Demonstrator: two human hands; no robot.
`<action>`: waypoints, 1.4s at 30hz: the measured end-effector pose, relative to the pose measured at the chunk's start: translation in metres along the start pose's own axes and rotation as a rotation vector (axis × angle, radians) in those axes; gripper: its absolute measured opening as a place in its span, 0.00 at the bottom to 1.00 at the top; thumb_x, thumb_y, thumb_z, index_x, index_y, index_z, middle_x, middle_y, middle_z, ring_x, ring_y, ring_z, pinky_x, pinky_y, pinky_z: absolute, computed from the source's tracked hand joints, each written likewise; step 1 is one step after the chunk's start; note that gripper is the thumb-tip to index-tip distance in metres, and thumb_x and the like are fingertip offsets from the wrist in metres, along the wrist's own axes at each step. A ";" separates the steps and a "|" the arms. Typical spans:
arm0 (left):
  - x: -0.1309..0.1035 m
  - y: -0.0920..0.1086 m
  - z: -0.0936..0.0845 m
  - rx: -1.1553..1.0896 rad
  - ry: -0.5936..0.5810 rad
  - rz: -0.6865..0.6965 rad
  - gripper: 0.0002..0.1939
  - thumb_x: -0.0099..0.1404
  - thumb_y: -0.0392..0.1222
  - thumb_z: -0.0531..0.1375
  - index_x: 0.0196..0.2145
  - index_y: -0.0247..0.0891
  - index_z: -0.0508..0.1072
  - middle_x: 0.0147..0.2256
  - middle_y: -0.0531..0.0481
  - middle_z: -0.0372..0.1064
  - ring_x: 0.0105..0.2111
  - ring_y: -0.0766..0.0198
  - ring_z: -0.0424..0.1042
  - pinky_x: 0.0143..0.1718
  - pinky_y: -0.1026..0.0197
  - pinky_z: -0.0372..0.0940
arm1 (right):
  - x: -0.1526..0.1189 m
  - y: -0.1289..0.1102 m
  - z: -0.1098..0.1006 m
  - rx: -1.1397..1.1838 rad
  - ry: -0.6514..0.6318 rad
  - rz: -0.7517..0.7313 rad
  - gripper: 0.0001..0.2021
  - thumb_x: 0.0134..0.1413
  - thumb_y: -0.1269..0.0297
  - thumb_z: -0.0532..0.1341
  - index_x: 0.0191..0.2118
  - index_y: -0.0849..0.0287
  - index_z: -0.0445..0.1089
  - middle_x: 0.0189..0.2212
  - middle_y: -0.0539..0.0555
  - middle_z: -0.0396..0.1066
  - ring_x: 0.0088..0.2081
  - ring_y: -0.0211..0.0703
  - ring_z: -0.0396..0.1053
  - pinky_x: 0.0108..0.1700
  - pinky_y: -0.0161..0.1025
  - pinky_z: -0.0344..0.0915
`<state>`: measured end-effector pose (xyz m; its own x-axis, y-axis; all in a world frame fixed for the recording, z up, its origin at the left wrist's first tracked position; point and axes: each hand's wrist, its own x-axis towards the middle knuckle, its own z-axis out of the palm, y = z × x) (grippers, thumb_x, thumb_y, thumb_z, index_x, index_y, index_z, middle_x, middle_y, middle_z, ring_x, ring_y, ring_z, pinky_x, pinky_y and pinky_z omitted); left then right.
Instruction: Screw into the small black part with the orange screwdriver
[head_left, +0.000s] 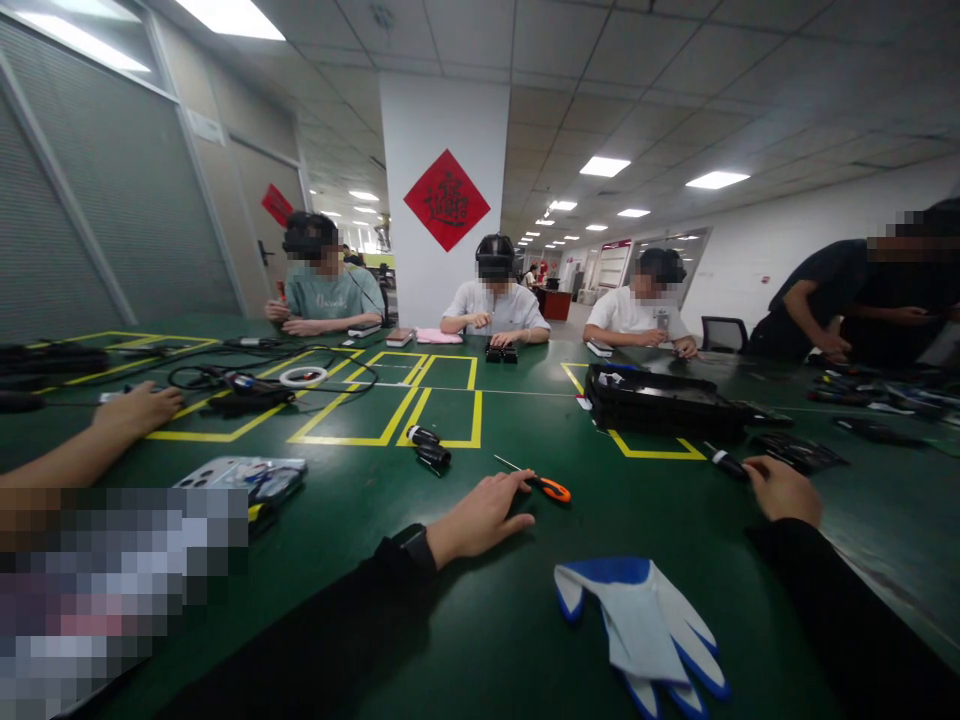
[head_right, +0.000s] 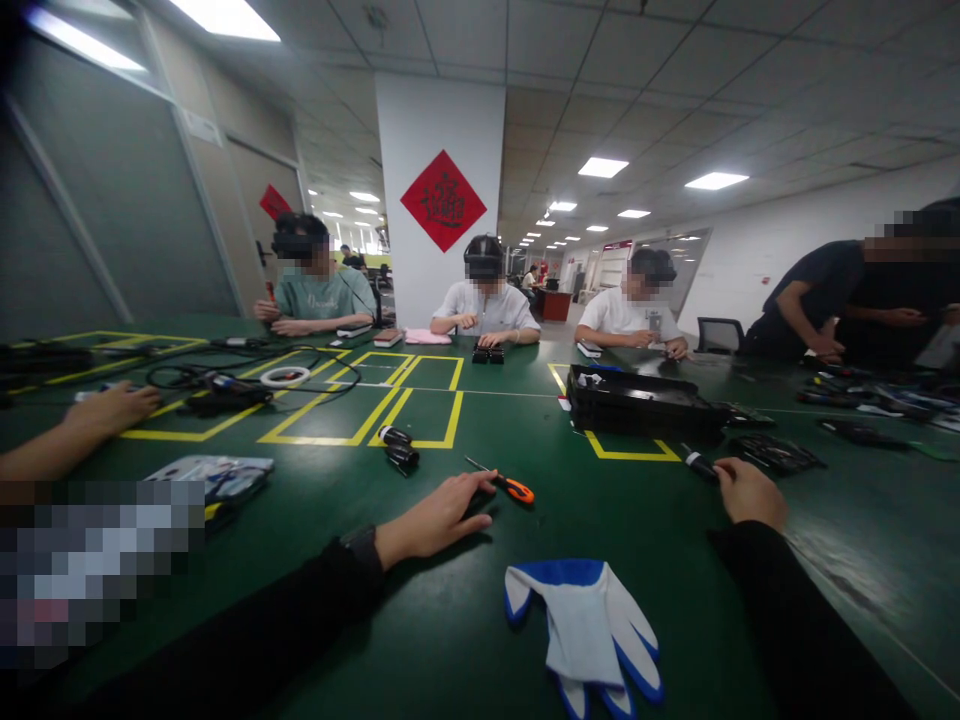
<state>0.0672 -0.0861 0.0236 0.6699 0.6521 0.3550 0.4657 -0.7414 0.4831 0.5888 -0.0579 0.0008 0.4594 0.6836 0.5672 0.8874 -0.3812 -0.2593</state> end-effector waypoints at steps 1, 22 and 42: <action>0.000 0.000 0.000 -0.001 0.001 -0.002 0.29 0.58 0.51 0.52 0.55 0.39 0.51 0.47 0.43 0.61 0.48 0.57 0.59 0.50 0.53 0.52 | 0.000 0.000 0.000 0.004 0.001 0.000 0.11 0.46 0.61 0.53 0.36 0.54 0.68 0.34 0.56 0.67 0.33 0.48 0.63 0.29 0.39 0.54; -0.001 0.001 -0.001 0.004 0.008 0.006 0.28 0.58 0.48 0.53 0.54 0.40 0.52 0.48 0.44 0.60 0.49 0.58 0.59 0.50 0.53 0.54 | 0.011 0.003 0.008 0.026 -0.109 0.064 0.17 0.45 0.54 0.53 0.38 0.58 0.69 0.34 0.61 0.68 0.32 0.51 0.63 0.27 0.41 0.55; -0.001 0.001 -0.001 0.018 0.001 0.012 0.25 0.59 0.48 0.52 0.53 0.40 0.54 0.48 0.44 0.60 0.48 0.58 0.59 0.50 0.54 0.54 | 0.014 0.012 0.012 0.253 -0.192 0.131 0.15 0.46 0.58 0.54 0.38 0.59 0.68 0.35 0.59 0.67 0.36 0.50 0.63 0.36 0.41 0.57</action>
<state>0.0661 -0.0875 0.0248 0.6747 0.6435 0.3616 0.4683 -0.7519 0.4641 0.6063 -0.0456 -0.0042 0.5480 0.7525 0.3651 0.7907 -0.3236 -0.5197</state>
